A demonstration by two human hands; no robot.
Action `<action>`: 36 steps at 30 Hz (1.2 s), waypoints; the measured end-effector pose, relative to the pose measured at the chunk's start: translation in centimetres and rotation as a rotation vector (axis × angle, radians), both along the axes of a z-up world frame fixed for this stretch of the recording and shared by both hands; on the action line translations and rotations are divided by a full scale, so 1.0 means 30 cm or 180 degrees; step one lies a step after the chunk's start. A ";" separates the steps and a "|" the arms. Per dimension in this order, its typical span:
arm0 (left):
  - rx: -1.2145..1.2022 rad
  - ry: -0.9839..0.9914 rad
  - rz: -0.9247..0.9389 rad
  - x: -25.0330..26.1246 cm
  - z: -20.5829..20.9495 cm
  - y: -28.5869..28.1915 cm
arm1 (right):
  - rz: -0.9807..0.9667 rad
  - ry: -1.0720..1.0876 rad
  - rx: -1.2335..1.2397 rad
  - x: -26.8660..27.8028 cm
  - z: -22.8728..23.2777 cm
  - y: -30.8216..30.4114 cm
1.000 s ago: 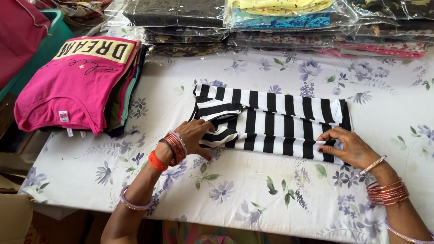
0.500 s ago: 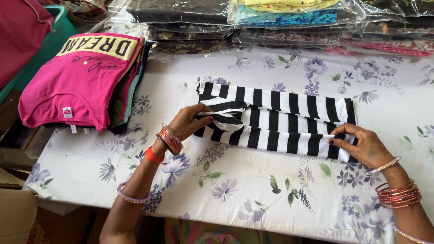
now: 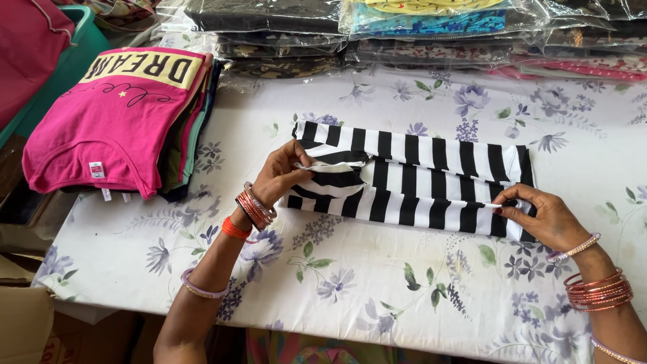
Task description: The recorder is folding different t-shirts on a table.
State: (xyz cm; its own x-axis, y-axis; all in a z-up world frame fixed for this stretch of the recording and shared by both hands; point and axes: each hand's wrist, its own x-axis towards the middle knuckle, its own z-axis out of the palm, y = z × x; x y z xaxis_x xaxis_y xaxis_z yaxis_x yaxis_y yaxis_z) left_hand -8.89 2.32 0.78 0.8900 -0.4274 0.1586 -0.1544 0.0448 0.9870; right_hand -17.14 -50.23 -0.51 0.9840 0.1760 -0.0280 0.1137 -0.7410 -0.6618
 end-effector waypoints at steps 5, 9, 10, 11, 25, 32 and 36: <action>0.0339 -0.0965 0.0074 0.026 0.065 -0.030 | -0.0265 -0.0048 -0.0025 0.003 -0.001 0.001; 0.1096 -0.1515 0.0296 0.069 0.067 -0.047 | -0.0466 -0.0257 -0.0064 0.008 -0.003 0.003; 0.1281 -0.1572 0.0315 0.081 0.063 -0.053 | -0.0585 -0.0238 -0.0129 0.006 -0.002 0.005; 0.1276 -0.1574 0.0304 0.085 0.054 -0.052 | -0.0597 -0.0238 -0.0132 0.008 -0.004 0.011; 0.1948 -0.1842 0.1156 0.100 -0.042 -0.057 | -0.0748 -0.0846 -0.0610 -0.010 0.074 0.092; 0.2610 -0.2488 0.1883 0.094 -0.034 -0.074 | -0.1062 -0.1863 -0.1267 -0.040 0.095 0.109; 0.2709 -0.2775 0.1810 0.072 -0.057 -0.099 | -0.0551 -0.2014 -0.1126 -0.031 0.056 0.118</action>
